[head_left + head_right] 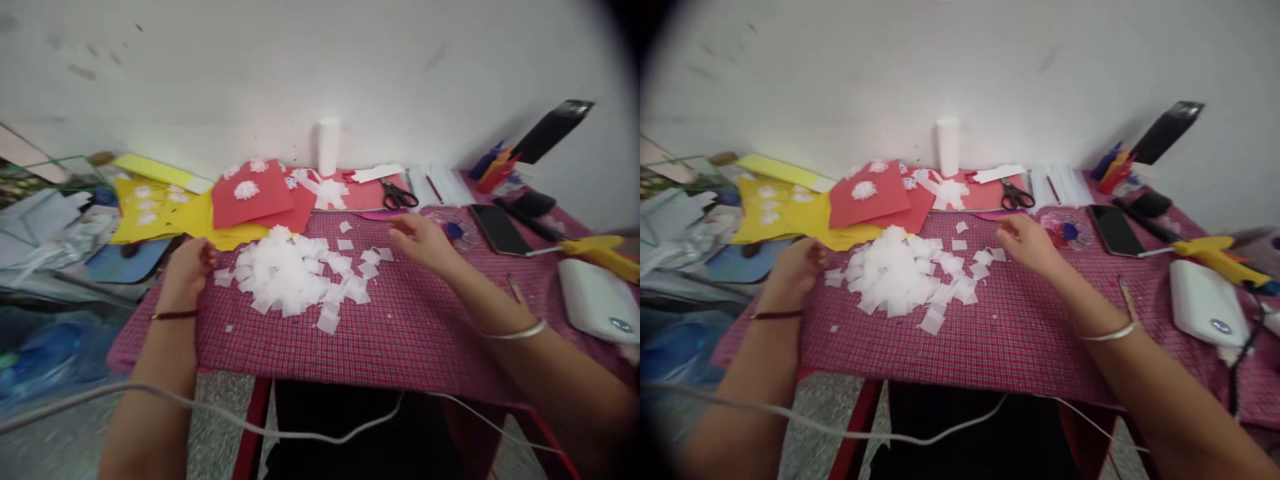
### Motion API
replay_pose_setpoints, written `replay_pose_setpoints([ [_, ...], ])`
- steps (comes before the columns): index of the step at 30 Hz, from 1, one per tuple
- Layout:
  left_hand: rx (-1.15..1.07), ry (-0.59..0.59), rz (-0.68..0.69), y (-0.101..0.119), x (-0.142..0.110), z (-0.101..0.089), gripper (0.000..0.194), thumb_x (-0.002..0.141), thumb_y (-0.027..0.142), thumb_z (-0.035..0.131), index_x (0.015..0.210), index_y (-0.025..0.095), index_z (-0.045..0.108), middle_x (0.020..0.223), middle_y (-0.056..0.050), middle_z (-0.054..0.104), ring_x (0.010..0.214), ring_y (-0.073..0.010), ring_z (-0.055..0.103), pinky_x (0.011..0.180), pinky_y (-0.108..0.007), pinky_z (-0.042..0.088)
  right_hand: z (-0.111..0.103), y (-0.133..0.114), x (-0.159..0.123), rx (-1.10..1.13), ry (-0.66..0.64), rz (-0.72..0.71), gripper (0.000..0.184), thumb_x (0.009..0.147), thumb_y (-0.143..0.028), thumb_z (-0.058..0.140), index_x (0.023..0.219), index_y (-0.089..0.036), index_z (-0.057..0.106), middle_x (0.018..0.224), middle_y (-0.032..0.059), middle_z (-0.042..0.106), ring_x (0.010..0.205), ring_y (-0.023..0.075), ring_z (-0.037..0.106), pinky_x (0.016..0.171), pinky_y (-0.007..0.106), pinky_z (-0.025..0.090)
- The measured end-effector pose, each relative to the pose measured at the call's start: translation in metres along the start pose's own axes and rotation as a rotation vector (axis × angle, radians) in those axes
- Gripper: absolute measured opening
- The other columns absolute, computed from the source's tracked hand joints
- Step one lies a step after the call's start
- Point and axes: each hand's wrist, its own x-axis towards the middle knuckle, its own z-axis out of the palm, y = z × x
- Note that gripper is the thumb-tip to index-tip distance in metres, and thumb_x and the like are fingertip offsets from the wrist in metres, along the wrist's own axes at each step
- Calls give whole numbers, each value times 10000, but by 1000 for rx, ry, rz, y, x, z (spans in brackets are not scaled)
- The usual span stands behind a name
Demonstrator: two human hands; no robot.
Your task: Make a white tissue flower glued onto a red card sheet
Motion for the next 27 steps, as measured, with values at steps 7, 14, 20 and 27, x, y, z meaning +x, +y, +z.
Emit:
replay_pose_setpoints([
  [7, 375, -96, 139, 16, -19, 4, 133, 675, 288, 675, 630, 172, 629, 558, 20, 579, 569, -152, 507, 543, -252, 358, 15, -26, -25, 190, -25, 35, 342, 882, -336, 553, 1141, -158, 688, 1069, 137, 749, 918, 278, 721, 834, 458, 581],
  [14, 541, -400, 103, 21, -25, -22, 268, 550, 372, 815, 676, 178, 679, 626, 2, 660, 589, -157, 553, 556, -249, 394, 27, -22, -35, 171, -84, 29, 299, 879, -331, 537, 1100, -235, 714, 1070, 123, 755, 923, 279, 717, 872, 477, 550],
  [20, 442, -457, 90, 26, -28, -20, 237, 564, 334, 797, 581, 177, 621, 537, 40, 565, 506, -102, 447, 509, -219, 331, 28, -23, -36, 152, -103, 47, 305, 874, -323, 524, 1081, -216, 720, 1021, 117, 763, 870, 269, 719, 840, 455, 555],
  [27, 144, -343, 86, 37, -38, -10, 275, 593, 328, 787, 653, 188, 559, 586, 26, 591, 533, -110, 524, 530, -222, 399, 33, -20, -36, 190, -106, 17, 288, 868, -299, 525, 1052, -209, 727, 1033, 109, 765, 901, 270, 720, 858, 449, 556],
])
